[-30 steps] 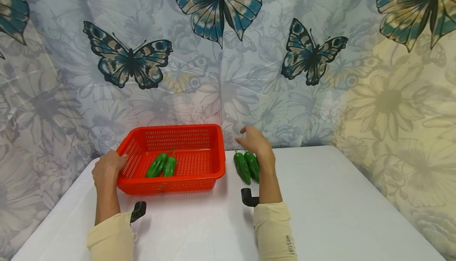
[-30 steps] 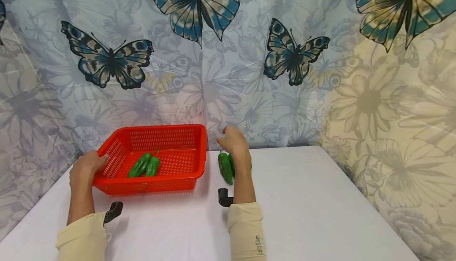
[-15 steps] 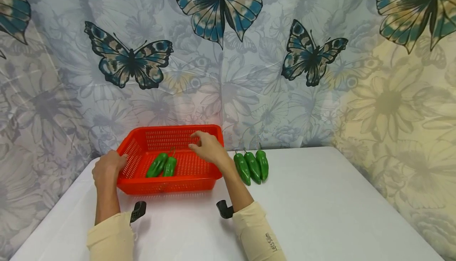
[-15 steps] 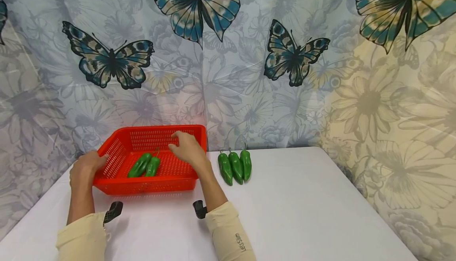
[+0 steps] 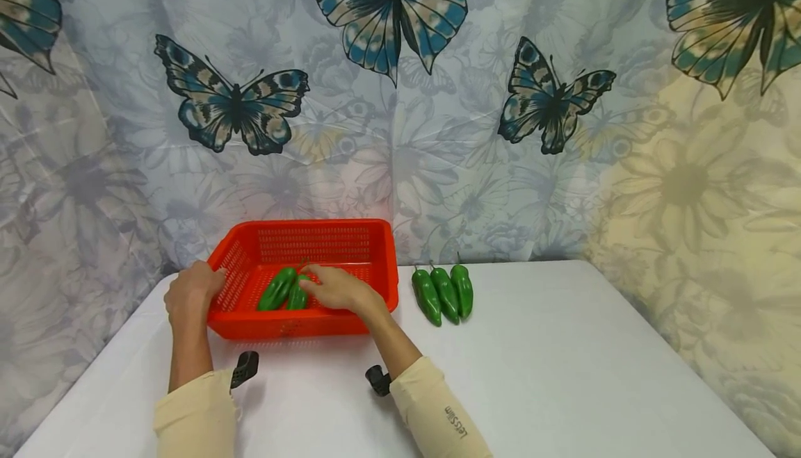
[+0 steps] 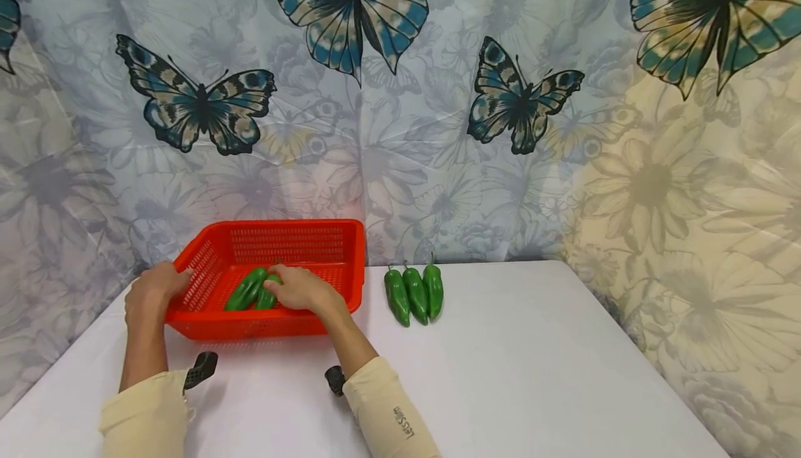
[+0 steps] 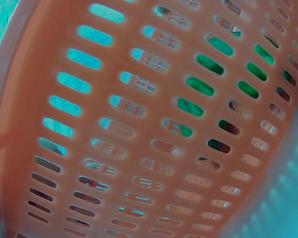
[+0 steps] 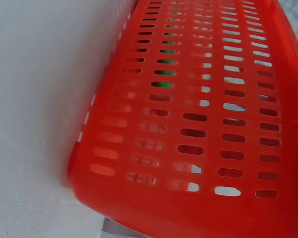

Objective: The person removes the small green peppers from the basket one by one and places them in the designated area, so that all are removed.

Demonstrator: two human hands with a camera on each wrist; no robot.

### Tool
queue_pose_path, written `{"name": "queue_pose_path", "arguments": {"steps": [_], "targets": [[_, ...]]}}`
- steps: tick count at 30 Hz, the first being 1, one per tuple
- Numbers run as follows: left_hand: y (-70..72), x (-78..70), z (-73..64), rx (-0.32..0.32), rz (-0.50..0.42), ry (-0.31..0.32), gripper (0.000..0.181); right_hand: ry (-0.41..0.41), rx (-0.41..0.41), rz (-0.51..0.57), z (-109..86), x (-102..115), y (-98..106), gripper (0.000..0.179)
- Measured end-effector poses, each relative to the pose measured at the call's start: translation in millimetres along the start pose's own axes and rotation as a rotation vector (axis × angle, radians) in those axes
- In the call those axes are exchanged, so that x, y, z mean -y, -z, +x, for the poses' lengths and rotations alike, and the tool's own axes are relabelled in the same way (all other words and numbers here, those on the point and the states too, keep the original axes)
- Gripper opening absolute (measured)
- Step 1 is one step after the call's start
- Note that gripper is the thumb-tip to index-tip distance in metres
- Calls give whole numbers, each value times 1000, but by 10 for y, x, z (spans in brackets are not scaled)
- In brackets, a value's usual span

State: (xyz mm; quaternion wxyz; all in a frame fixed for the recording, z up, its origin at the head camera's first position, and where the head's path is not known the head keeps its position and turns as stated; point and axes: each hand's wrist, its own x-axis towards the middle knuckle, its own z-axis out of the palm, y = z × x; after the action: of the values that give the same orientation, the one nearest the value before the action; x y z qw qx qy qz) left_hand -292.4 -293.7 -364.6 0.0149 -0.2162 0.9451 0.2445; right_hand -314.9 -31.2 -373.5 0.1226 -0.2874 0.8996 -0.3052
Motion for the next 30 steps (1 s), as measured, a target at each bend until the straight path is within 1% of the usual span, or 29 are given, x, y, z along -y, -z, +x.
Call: {"name": "queue_pose_path", "arguments": {"steps": [3, 6, 8, 9, 12, 15, 16, 19, 22, 25, 28, 30], "targets": [[5, -21, 7, 5, -3, 6, 55, -36, 123, -36, 16, -21, -1, 52], [-1, -30, 5, 7, -11, 21, 55, -48, 260, -36, 27, -22, -1, 52], [-3, -35, 0, 0, -16, 19, 56, -55, 322, -43, 32, -14, 8, 53], [-3, -37, -4, -3, -15, 16, 56, -78, 342, -36, 30, -7, 13, 53], [-3, -45, -20, -9, -7, 7, 55, -188, 353, -8, 26, 9, 22, 55], [-7, -62, -35, -10, 7, 3, 53, -265, 376, -31, 29, 17, 29, 54], [-16, -62, -40, -12, 5, 1, 53, -256, 390, -50, 38, 16, 28, 53], [-33, -74, -42, -19, 8, -2, 53, -176, 449, -113, 71, 8, 29, 51], [-38, -86, -36, -24, 13, 4, 53, -120, 467, -138, 110, -3, 30, 53], [-35, -84, -30, -26, 13, 14, 53, -127, 452, -167, 142, -6, 20, 54], [-35, -64, -28, -28, 6, 11, 53, -147, 431, -199, 162, -2, 2, 55], [-35, -42, -31, -29, 4, 10, 52, -143, 410, -217, 168, 4, -13, 55]]}}
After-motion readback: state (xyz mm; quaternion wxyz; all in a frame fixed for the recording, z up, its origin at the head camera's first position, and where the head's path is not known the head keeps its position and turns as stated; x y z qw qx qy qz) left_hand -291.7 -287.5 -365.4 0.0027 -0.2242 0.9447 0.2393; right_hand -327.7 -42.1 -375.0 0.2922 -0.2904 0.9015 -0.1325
